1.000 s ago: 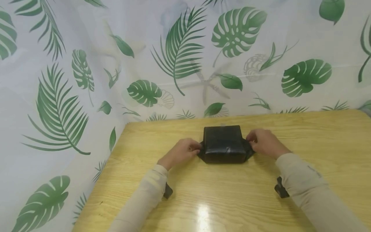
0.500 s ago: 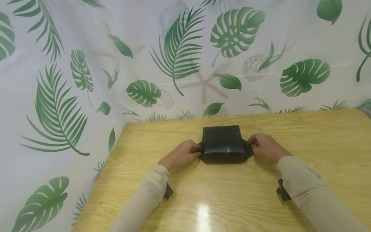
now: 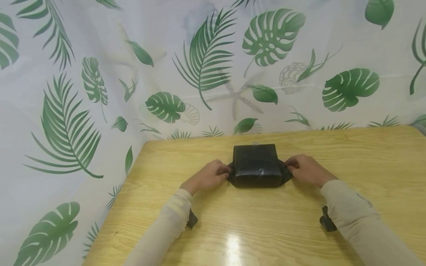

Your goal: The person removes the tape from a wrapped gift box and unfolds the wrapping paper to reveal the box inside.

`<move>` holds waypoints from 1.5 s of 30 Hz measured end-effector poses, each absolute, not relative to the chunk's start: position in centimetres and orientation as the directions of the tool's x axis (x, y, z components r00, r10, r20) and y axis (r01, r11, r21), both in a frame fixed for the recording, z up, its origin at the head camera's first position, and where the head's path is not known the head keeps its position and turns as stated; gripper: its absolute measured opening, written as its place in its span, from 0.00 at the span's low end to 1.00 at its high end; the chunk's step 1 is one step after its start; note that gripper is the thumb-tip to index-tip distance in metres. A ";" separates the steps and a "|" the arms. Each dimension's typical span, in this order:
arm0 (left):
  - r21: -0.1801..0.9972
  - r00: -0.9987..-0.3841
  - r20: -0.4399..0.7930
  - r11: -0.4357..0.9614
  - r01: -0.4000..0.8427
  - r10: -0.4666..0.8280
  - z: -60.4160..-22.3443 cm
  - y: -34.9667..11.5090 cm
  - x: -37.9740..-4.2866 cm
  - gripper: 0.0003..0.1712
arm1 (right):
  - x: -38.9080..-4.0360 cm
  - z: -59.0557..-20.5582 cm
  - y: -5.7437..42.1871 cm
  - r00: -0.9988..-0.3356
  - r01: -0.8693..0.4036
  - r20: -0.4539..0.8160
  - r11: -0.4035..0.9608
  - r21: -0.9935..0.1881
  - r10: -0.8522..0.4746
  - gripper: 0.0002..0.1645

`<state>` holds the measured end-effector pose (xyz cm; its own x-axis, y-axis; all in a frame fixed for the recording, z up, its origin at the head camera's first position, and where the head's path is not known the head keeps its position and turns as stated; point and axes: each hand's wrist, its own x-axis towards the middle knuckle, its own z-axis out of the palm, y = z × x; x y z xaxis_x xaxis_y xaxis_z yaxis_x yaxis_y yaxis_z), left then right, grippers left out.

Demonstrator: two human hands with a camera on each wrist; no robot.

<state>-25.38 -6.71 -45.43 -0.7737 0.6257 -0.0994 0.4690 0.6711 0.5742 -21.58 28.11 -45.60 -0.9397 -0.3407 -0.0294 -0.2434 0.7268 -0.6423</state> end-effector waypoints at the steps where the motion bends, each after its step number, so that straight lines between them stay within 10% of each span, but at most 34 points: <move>1: 0.581 -0.775 -0.104 0.671 0.461 0.623 -45.4 -6.7 -25.3 0.16 | -21.6 -45.7 28.2 -0.940 -0.241 -0.032 0.726 -0.644 -0.341 0.17; 36: 0.654 -0.751 -0.157 0.637 0.408 0.641 -45.0 -7.8 -24.7 0.26 | -20.4 -45.3 29.1 -0.932 -0.209 -0.083 0.712 -0.671 -0.352 0.17; 45: 0.602 -0.732 -0.170 0.658 0.453 0.660 -45.1 -8.0 -24.1 0.16 | -20.2 -45.3 29.2 -0.922 -0.233 -0.096 0.735 -0.637 -0.375 0.11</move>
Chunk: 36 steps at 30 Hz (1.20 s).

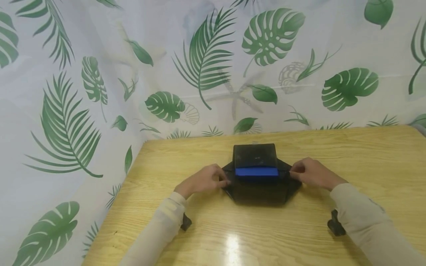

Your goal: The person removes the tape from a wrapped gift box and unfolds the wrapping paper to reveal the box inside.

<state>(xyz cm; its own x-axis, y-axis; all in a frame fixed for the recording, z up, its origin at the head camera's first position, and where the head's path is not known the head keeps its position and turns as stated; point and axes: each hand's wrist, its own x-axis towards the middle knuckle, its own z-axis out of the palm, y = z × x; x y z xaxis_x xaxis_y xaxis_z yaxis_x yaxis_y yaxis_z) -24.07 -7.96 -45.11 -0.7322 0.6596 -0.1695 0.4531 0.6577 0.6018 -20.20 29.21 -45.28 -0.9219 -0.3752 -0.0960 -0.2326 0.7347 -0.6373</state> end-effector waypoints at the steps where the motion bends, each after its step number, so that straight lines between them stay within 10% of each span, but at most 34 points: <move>1: 0.596 -0.732 -0.174 0.662 0.454 0.658 -45.1 -8.0 -24.0 0.16 | -20.2 -45.3 29.2 -0.921 -0.231 -0.101 0.733 -0.640 -0.378 0.10; 36: 0.557 -0.623 -0.159 0.590 0.584 0.766 -44.2 -7.8 -22.8 0.22 | -18.9 -44.7 29.0 -0.853 -0.234 -0.171 0.652 -0.721 -0.494 0.16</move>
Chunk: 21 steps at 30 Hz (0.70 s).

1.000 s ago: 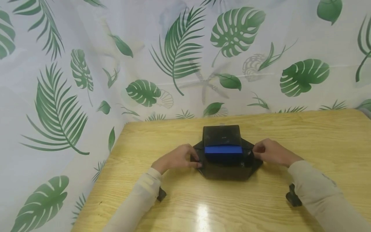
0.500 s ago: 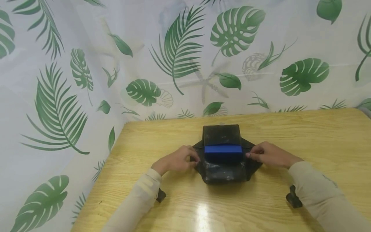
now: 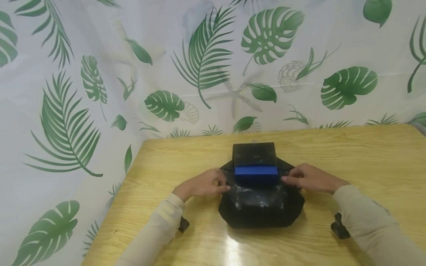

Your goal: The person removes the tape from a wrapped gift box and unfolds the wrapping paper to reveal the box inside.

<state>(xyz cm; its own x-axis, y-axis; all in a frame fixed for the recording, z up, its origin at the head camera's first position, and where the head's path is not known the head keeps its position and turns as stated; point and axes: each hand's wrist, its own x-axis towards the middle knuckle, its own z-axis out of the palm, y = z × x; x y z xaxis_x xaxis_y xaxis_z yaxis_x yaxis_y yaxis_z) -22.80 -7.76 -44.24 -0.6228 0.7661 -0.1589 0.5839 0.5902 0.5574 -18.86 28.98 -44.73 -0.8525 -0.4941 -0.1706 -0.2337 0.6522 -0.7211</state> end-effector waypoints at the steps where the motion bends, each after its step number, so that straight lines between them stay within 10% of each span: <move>1: 0.553 -0.624 -0.162 0.594 0.585 0.765 -44.3 -7.8 -22.8 0.20 | -18.8 -44.7 29.0 -0.849 -0.243 -0.165 0.648 -0.722 -0.501 0.15; 8: 0.457 -0.626 -0.180 0.628 0.630 0.759 -44.2 -7.9 -22.1 0.09 | -18.2 -45.2 28.8 -0.832 -0.279 -0.141 0.625 -0.729 -0.537 0.13; 21: 0.233 -0.645 -0.257 0.694 0.681 0.719 -43.8 -7.0 -22.0 0.43 | -17.8 -45.3 28.1 -0.814 -0.419 -0.113 0.710 -0.566 -0.570 0.34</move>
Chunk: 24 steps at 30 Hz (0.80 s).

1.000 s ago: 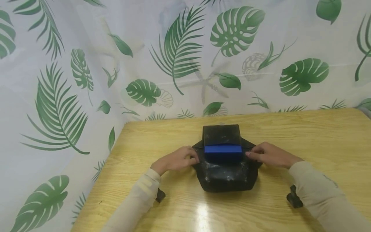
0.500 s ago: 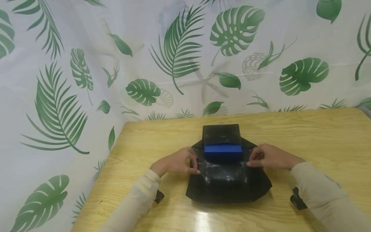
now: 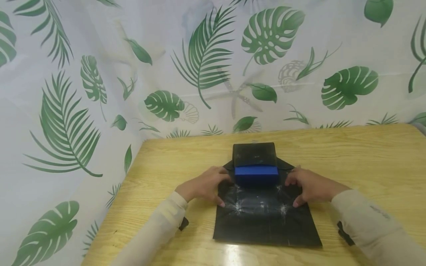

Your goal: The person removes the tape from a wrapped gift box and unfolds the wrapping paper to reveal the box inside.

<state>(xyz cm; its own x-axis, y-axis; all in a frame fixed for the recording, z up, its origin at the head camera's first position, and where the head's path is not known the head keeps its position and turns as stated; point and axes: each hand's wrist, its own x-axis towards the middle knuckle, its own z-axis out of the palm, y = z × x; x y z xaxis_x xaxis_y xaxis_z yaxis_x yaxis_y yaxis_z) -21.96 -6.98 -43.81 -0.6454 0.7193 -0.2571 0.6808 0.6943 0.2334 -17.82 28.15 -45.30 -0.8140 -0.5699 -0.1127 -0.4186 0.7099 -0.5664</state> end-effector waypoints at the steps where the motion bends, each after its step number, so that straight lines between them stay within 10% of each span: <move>1: 0.225 -0.640 -0.267 0.692 0.686 0.721 -43.7 -6.7 -22.1 0.45 | -17.9 -45.3 28.1 -0.810 -0.430 -0.107 0.708 -0.561 -0.577 0.35; 24: 0.312 -0.653 -0.404 0.767 0.560 0.641 -43.9 -5.8 -23.2 0.62 | -18.8 -45.5 27.7 -0.844 -0.400 -0.126 0.766 -0.503 -0.522 0.45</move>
<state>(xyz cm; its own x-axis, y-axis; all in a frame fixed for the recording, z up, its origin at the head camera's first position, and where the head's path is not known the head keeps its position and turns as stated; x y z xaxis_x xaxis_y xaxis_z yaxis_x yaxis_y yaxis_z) -23.24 -5.84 -43.86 -0.6528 0.6408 -0.4040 0.5600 0.7674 0.3122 -18.76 27.69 -45.47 -0.8435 -0.5222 -0.1255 -0.3997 0.7665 -0.5028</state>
